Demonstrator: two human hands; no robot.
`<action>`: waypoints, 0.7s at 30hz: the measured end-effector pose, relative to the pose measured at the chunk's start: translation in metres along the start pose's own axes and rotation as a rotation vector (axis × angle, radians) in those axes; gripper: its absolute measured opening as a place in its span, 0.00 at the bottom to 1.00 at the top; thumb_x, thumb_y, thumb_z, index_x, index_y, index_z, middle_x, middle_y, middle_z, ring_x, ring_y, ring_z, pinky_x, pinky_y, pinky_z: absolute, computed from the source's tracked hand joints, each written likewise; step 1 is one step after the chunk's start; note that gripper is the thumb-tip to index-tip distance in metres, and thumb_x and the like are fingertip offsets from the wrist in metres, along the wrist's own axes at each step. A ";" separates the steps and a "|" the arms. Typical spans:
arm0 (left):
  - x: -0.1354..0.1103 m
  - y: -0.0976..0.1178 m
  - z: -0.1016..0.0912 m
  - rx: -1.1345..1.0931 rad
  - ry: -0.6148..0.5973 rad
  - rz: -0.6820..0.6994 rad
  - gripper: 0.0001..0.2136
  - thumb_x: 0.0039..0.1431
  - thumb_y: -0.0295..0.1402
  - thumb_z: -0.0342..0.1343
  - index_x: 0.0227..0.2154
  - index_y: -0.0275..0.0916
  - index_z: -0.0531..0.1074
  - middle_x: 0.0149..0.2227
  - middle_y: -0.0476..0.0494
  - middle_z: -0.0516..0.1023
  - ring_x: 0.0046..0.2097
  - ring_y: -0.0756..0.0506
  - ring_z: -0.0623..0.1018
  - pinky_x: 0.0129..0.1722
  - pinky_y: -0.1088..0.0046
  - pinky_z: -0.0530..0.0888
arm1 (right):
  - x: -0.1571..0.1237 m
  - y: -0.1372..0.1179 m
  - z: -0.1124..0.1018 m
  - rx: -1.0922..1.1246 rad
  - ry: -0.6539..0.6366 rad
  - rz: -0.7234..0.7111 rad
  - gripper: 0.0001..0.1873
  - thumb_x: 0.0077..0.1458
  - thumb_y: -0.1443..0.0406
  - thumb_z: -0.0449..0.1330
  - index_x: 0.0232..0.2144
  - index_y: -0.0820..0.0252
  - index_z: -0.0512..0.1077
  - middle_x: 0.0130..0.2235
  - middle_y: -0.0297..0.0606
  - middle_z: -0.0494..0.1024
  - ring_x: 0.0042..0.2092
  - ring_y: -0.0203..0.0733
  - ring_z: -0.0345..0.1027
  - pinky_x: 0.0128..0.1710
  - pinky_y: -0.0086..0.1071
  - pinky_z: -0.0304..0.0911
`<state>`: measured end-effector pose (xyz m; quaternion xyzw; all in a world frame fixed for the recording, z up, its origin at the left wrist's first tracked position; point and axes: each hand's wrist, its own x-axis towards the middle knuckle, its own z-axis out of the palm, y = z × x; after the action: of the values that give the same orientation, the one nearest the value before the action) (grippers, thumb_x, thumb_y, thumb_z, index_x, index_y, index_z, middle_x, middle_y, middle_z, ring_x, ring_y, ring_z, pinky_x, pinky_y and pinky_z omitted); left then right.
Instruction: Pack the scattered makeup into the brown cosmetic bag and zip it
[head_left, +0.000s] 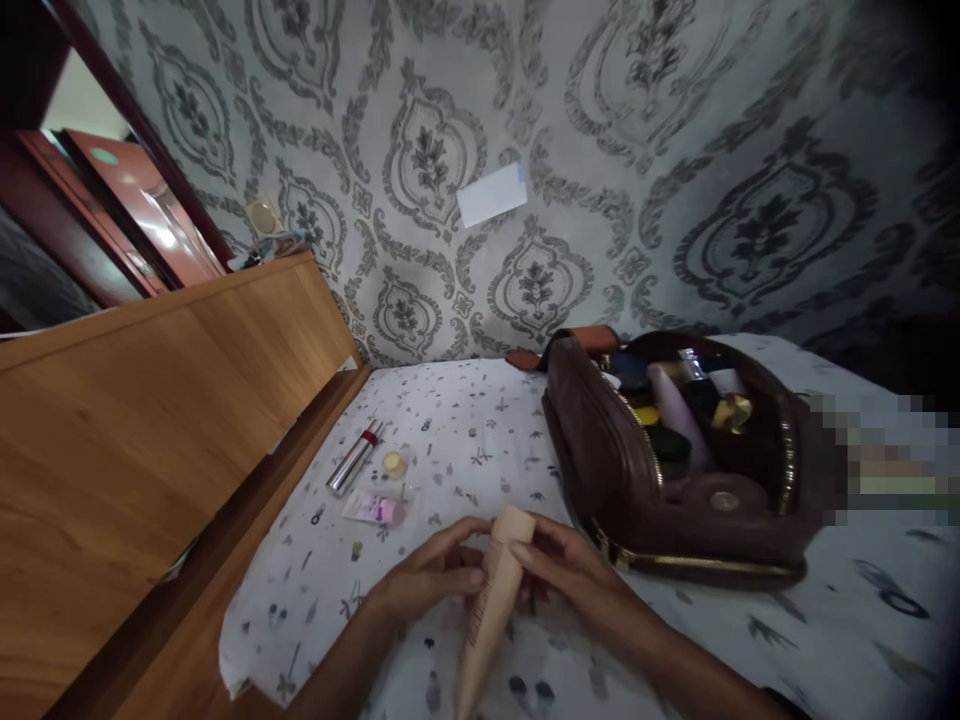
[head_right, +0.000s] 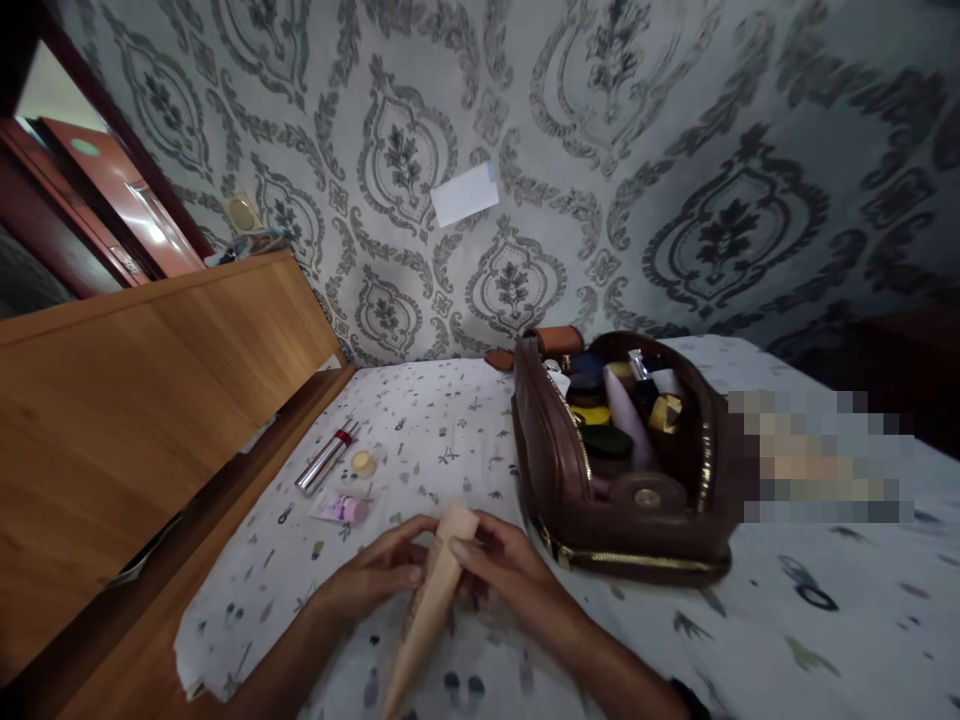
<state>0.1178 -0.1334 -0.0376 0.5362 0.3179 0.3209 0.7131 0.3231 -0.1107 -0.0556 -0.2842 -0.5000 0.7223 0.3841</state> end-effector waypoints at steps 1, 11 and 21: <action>0.000 -0.001 0.001 0.002 -0.004 0.009 0.30 0.52 0.47 0.66 0.55 0.39 0.69 0.35 0.42 0.79 0.38 0.43 0.78 0.41 0.70 0.69 | 0.000 0.000 0.000 0.039 0.026 0.003 0.29 0.44 0.46 0.70 0.38 0.62 0.75 0.28 0.34 0.75 0.25 0.33 0.65 0.24 0.26 0.60; 0.001 -0.009 0.002 -0.043 -0.079 -0.054 0.49 0.40 0.42 0.74 0.63 0.44 0.55 0.40 0.40 0.79 0.34 0.47 0.77 0.34 0.73 0.71 | 0.004 0.006 0.000 0.271 0.228 0.010 0.30 0.36 0.47 0.74 0.34 0.59 0.69 0.22 0.27 0.71 0.20 0.29 0.60 0.19 0.23 0.55; -0.007 -0.005 0.010 -0.121 0.028 -0.108 0.41 0.48 0.47 0.66 0.63 0.38 0.59 0.37 0.38 0.80 0.30 0.45 0.77 0.28 0.74 0.67 | 0.002 0.007 -0.001 0.402 0.152 -0.070 0.28 0.44 0.46 0.70 0.35 0.60 0.69 0.22 0.27 0.71 0.18 0.27 0.62 0.16 0.20 0.52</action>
<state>0.1222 -0.1455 -0.0394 0.4695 0.3362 0.3081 0.7560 0.3211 -0.1094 -0.0627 -0.2382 -0.3250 0.7701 0.4945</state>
